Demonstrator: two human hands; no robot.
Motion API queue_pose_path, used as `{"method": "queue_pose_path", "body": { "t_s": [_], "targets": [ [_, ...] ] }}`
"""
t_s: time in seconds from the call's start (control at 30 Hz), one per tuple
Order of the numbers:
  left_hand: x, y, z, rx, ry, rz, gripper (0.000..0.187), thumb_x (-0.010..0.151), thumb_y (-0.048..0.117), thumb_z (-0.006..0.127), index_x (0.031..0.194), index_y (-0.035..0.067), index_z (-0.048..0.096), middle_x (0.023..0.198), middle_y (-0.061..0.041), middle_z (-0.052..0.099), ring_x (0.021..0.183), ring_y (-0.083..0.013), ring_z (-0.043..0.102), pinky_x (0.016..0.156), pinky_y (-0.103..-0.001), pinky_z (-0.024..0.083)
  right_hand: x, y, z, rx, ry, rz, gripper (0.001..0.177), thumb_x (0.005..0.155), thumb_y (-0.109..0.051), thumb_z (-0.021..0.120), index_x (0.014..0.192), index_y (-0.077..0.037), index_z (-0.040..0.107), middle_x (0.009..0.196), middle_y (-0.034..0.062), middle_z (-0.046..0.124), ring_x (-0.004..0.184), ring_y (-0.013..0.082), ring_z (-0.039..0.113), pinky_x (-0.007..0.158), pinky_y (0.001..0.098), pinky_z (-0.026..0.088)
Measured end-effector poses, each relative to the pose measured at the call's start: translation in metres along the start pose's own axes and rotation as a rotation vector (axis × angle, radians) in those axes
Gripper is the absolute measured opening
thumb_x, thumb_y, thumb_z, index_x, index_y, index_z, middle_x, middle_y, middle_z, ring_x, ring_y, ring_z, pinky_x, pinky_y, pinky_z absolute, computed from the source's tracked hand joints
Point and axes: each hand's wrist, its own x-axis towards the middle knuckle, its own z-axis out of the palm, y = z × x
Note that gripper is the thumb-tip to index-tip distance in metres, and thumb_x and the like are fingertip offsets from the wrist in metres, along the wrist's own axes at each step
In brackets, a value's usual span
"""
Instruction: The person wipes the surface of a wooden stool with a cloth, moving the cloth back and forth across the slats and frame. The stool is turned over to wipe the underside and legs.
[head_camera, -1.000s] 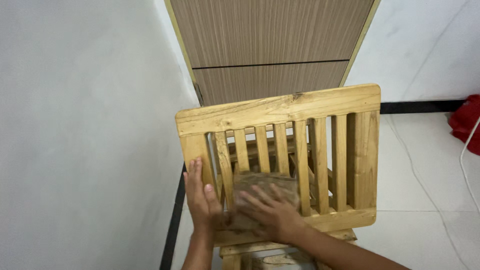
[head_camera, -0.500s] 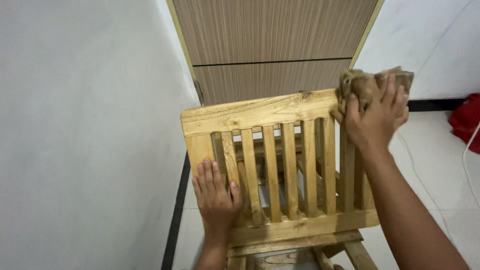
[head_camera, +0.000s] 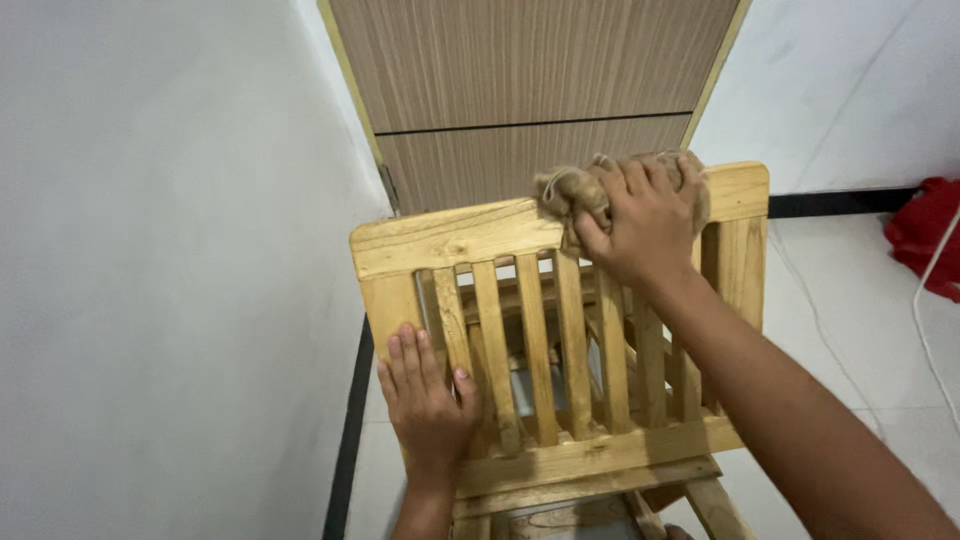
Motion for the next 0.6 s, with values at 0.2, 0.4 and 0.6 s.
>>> {"method": "queue_pose_path", "body": {
  "t_s": [0.2, 0.4, 0.6],
  "targets": [
    [-0.003, 0.002, -0.004, 0.013, -0.042, 0.0, 0.061, 0.096, 0.024, 0.05, 0.147, -0.011, 0.046, 0.159, -0.027, 0.042, 0.152, -0.0401, 0.037, 0.124, -0.058, 0.027, 0.023, -0.085, -0.01, 0.124, -0.266, 0.226, 0.065, 0.09, -0.06, 0.052, 0.143, -0.023, 0.056, 0.137, 0.013, 0.058, 0.13, 0.0347, 0.048, 0.113, 0.0611, 0.026],
    [-0.009, -0.005, 0.005, -0.084, 0.06, 0.028, 0.061, 0.097, 0.022, 0.052, 0.149, -0.009, 0.044, 0.156, -0.026, 0.044, 0.152, -0.0393, 0.037, 0.126, -0.06, 0.026, 0.036, -0.209, -0.013, 0.173, -0.199, -0.176, 0.076, 0.088, -0.067, 0.048, 0.15, -0.023, 0.046, 0.149, 0.0125, 0.051, 0.139, 0.0363, 0.041, 0.115, 0.0732, 0.014],
    [-0.009, -0.002, 0.0, -0.064, 0.012, -0.055, 0.058, 0.095, 0.019, 0.053, 0.148, -0.004, 0.046, 0.157, -0.021, 0.046, 0.152, -0.0357, 0.038, 0.127, -0.062, 0.022, 0.051, -0.151, -0.039, 0.182, -0.425, -0.144, 0.062, 0.088, -0.06, 0.053, 0.136, -0.021, 0.057, 0.13, 0.0092, 0.062, 0.123, 0.0283, 0.051, 0.109, 0.0598, 0.026]
  ]
}}
